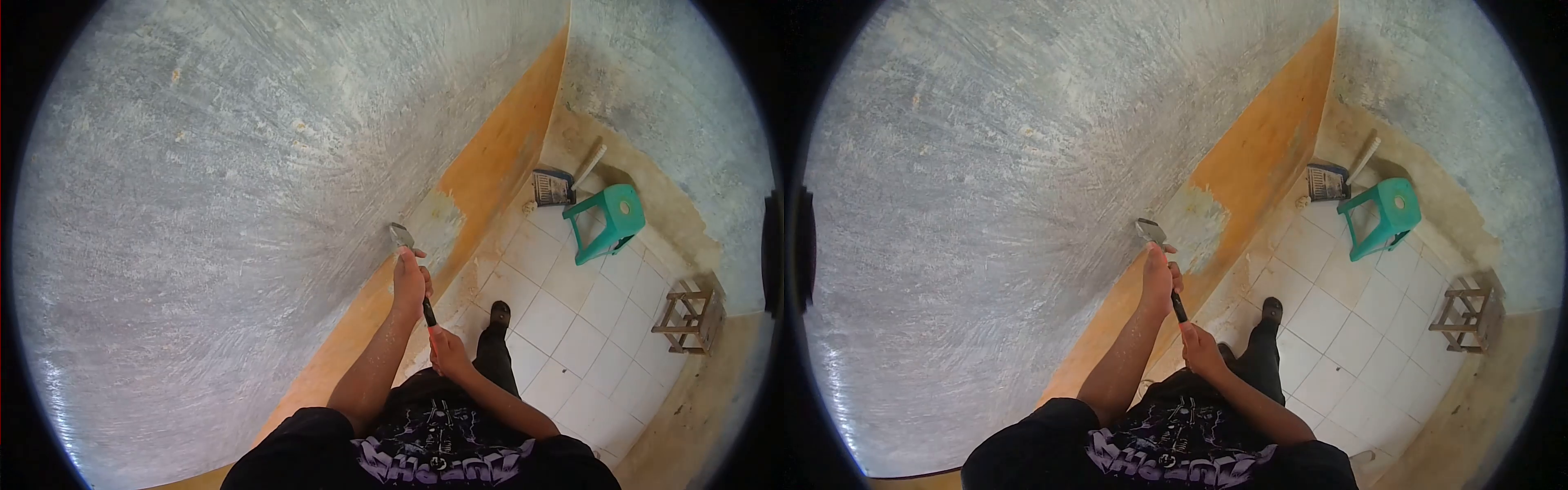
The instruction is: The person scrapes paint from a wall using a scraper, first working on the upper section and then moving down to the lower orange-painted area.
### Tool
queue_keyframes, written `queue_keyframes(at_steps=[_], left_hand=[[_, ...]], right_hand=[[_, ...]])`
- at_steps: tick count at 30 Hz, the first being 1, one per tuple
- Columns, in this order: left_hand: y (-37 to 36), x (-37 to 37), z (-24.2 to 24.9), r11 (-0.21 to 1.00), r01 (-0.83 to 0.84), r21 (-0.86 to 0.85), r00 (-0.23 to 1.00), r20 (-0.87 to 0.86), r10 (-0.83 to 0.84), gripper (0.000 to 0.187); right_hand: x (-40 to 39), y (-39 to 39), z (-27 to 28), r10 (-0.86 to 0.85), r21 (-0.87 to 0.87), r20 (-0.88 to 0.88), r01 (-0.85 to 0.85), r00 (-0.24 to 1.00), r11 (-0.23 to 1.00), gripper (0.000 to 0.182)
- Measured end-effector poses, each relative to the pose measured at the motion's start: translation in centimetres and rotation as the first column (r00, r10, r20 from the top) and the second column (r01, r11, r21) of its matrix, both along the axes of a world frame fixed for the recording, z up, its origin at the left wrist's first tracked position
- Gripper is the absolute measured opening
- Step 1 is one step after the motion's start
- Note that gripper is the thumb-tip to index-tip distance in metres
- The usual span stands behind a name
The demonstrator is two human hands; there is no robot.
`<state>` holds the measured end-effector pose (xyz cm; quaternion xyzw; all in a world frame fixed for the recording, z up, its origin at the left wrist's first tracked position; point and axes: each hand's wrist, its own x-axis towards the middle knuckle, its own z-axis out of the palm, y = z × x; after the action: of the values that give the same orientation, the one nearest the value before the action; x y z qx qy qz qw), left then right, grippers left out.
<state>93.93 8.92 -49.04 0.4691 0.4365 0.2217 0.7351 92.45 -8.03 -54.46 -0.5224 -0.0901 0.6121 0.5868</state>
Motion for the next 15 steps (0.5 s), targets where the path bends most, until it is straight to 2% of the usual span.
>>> queue_keyframes(at_steps=[4, 7, 10, 15], left_hand=[[-0.2, -0.8, 0.0, 0.995, -0.050, -0.091, 0.999, 0.018, 0.051, 0.059], [0.2, -0.6, 0.7, 0.995, 0.000, -0.096, 1.000, 0.013, 0.001, 0.058], [0.6, 1.2, -0.4, 0.996, 0.040, 0.081, 0.999, -0.018, -0.039, 0.058], [0.0, 0.0, 0.5, 0.997, -0.025, -0.076, 1.000, 0.005, 0.025, 0.057]], right_hand=[[-1.1, -0.3, -0.1, -0.002, -0.013, 0.046, 0.003, 0.999, 1.000, 0.049], [-0.8, -0.2, 0.4, 0.016, 0.012, 0.021, -0.016, 1.000, 1.000, 0.049], [0.4, 0.3, 0.6, -0.036, -0.008, -0.002, 0.036, 0.999, 0.999, 0.050], [-0.3, 0.0, 1.2, -0.014, -0.010, 0.004, 0.014, 1.000, 1.000, 0.052]])
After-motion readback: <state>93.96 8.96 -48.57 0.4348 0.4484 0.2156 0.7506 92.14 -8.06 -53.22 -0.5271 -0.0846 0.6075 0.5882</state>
